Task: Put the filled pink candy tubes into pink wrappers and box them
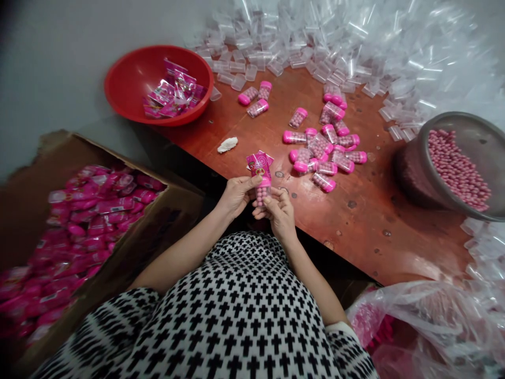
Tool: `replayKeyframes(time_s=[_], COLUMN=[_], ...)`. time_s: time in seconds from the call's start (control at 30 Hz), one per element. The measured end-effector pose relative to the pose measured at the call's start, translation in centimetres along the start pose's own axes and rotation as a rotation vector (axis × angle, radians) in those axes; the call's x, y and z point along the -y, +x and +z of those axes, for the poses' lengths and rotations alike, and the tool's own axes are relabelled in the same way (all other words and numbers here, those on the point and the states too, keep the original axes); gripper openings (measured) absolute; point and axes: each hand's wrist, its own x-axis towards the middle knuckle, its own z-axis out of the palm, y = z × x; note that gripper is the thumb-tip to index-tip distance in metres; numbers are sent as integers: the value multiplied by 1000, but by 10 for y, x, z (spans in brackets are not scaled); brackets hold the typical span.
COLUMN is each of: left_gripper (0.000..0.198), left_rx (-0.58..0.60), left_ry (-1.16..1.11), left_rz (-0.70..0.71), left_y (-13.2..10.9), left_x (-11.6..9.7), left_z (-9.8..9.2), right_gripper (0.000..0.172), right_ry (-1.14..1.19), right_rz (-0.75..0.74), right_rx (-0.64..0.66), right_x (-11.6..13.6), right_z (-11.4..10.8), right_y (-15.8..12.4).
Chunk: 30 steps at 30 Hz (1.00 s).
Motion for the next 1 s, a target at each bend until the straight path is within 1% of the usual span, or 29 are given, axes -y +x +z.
replayKeyframes(time_s=[0.1, 0.3, 0.33, 0.43, 0.5, 0.57, 0.67, 0.73, 0.8, 0.93, 1.0], left_gripper=[35, 32, 32, 32, 33, 34, 34, 33, 32, 32, 32], left_rx=[10, 2, 0, -3, -3, -8, -24, -22, 0, 37, 37], left_ry=[51, 126, 132, 136, 111, 77, 41, 30, 35, 48, 54], left_rz=[43, 41, 41, 42, 33, 14, 5, 8, -2, -33, -32], left_y=[2, 2, 1, -1, -2, -1, 1, 2, 2, -4, -7], left_x=[-1, 2, 2, 3, 2, 3, 5, 7, 8, 9, 10], left_z=[-1, 0, 0, 0, 0, 1, 2, 2, 1, 1, 2], right_gripper=[36, 34, 34, 33, 33, 33, 34, 34, 34, 34, 35], right_ry=[60, -88, -82, 11, 39, -19, -199, -271, -231, -2, 47], right_rz=[10, -127, -121, -28, 1, -30, -137, -186, -166, -54, -36], right_rx=[-6, -134, -127, -47, -25, -49, -107, -126, -113, -84, -88], right_x=[0, 0, 1, 1, 0, -1, -4, -6, -7, -6, -5], right_z=[2, 6, 5, 1, 0, 1, 3, 3, 2, 1, 1], right_y=[1, -1, 0, 2, 3, 3, 0, -2, -2, 0, 1])
